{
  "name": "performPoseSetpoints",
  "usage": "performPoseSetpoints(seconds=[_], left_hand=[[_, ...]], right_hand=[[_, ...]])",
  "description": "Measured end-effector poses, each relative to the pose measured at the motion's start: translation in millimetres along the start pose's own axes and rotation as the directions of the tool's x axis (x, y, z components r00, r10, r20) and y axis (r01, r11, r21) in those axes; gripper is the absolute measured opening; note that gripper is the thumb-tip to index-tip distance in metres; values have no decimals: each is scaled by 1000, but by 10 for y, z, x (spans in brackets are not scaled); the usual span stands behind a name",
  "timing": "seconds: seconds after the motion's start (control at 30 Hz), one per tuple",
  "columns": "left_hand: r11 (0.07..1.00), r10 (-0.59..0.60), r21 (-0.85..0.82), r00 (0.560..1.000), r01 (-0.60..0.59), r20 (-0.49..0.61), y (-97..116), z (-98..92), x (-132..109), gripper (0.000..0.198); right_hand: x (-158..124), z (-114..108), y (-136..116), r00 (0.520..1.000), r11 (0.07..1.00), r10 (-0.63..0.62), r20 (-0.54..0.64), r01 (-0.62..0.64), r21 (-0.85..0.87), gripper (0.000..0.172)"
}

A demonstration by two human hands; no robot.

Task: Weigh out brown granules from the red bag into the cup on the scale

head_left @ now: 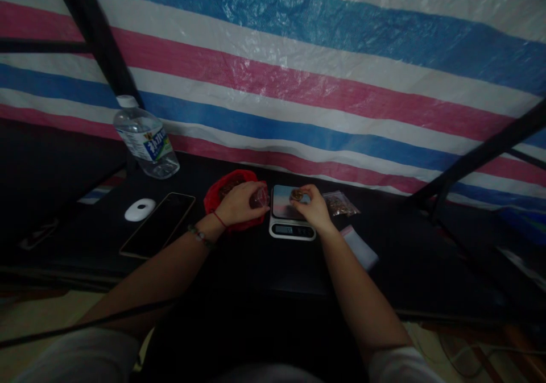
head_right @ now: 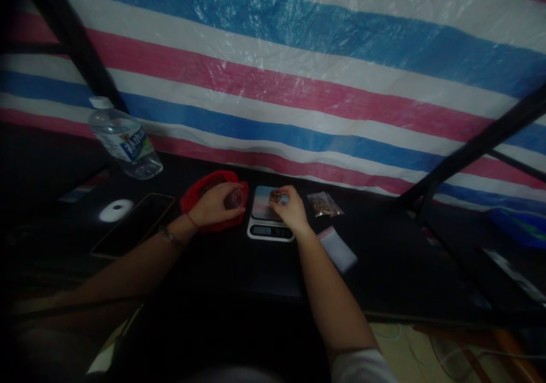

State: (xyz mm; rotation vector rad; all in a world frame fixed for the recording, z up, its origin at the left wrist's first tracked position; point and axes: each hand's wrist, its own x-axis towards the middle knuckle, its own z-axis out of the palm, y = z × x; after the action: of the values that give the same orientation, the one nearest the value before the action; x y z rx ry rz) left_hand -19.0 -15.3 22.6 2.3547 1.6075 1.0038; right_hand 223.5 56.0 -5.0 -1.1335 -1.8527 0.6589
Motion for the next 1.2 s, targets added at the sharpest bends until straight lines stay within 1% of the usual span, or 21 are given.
performPoseSetpoints(seconds=[0.1, 0.17, 0.3, 0.4, 0.57, 0.63, 0.7, 0.77, 0.87, 0.93, 1.0, 1.03, 1.1, 1.17, 1.2], left_hand=[[1000, -1, -13, 1000, 2, 5, -1, 14, -4, 64], [999, -1, -39, 1000, 1, -2, -8, 27, -5, 64], [995, -3, -103, 1000, 1, -17, -19, 26, -6, 61], [991, -16, -137, 999, 10, -39, -27, -4, -5, 55], [975, -57, -221, 990, 28, -125, -60, -23, -11, 50], [966, -76, -255, 982, 30, -175, -78, -9, -16, 49], [957, -95, -289, 973, 31, -212, -99, 12, -19, 49], [945, -109, -326, 960, 20, -257, -130, 30, -18, 49], [923, -146, -384, 921, -5, -362, -200, 21, -14, 51], [917, -170, -398, 886, -18, -431, -255, -32, -14, 52], [932, -156, -361, 873, -25, -462, -300, -131, -21, 54], [946, -137, -324, 876, -23, -462, -316, -195, -27, 55], [975, -106, -224, 898, 9, -427, -335, -337, -37, 55], [991, -105, -114, 935, 70, -339, -345, -475, -41, 51], [993, -110, -65, 958, 96, -266, -351, -535, -41, 49]], right_hand=[[-12, 74, -155, 995, 972, -50, 87, 28, 235, 38], [-9, 121, -298, 983, 949, -111, 147, 61, 308, 39], [58, 181, -587, 943, 956, -248, 223, 201, 216, 43], [158, 207, -748, 911, 950, -298, 286, 254, 180, 50], [315, 237, -926, 863, 919, -376, 338, 302, 253, 57], [349, 258, -972, 845, 903, -411, 342, 327, 279, 58], [369, 290, -999, 838, 892, -432, 334, 343, 296, 58], [385, 328, -1007, 850, 890, -425, 310, 331, 314, 56], [415, 376, -992, 901, 905, -367, 231, 289, 314, 55], [432, 395, -972, 927, 926, -334, 170, 290, 241, 53], [432, 412, -948, 939, 946, -313, 143, 295, 134, 47], [423, 425, -936, 941, 953, -301, 153, 290, 85, 45], [389, 461, -916, 936, 961, -270, 227, 275, 11, 41], [343, 514, -903, 912, 961, -234, 338, 270, -62, 39], [319, 543, -899, 892, 956, -215, 397, 276, -103, 37]])
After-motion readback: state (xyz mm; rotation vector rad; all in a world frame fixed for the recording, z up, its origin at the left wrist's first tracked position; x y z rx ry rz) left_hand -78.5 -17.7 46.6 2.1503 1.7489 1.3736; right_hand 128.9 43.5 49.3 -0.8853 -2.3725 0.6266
